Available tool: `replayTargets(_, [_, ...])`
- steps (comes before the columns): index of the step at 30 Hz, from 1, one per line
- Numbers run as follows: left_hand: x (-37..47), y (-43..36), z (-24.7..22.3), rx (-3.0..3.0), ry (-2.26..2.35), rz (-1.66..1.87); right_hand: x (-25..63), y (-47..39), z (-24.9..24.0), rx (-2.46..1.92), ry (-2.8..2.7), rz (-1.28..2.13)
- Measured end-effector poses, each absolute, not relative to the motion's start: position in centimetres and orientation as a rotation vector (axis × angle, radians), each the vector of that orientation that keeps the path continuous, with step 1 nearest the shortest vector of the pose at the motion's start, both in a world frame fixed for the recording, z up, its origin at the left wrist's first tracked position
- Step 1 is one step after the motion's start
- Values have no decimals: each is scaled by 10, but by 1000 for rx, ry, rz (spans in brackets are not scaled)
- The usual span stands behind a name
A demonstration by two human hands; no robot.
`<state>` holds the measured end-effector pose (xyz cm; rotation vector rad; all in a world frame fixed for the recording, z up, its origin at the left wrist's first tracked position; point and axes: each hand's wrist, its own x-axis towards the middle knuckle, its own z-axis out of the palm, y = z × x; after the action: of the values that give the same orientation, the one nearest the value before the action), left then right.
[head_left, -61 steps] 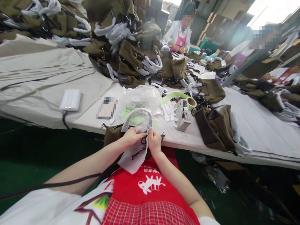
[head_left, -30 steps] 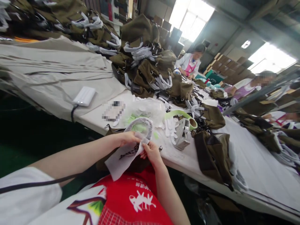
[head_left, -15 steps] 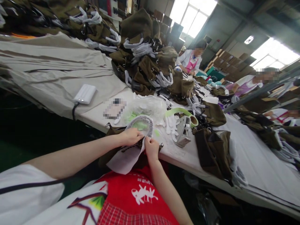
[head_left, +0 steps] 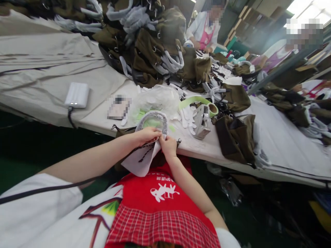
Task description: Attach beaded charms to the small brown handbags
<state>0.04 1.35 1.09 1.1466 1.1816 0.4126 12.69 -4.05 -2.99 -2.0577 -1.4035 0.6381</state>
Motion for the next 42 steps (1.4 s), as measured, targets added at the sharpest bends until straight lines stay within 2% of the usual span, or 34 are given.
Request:
replayTargets(11, [-6, -2, 19, 727, 1074, 527, 131, -48, -24, -1839, -1320, 874])
replayTargets(22, [-20, 1, 13, 1239, 1148, 436, 133, -50, -40, -1638, -1042, 1154])
replayTargets(29, [-4, -10, -16, 987, 1027, 435, 138, -47, -32, -1855, -1366, 863])
replayTargets(34, [-3, -7, -21, 875, 1012, 450, 148, -50, -25, -1850, -1347, 1207])
replayTargets(36, [-3, -8, -21, 852, 1020, 479, 153, -52, -20, -1870, -1356, 1144])
replayTargets(40, [0, -12, -24, 845, 1047, 529, 161, -56, -8, -1886, -1435, 754])
replayTargets(42, [0, -13, -26, 852, 1065, 541, 163, -56, -5, -1862, -1461, 709])
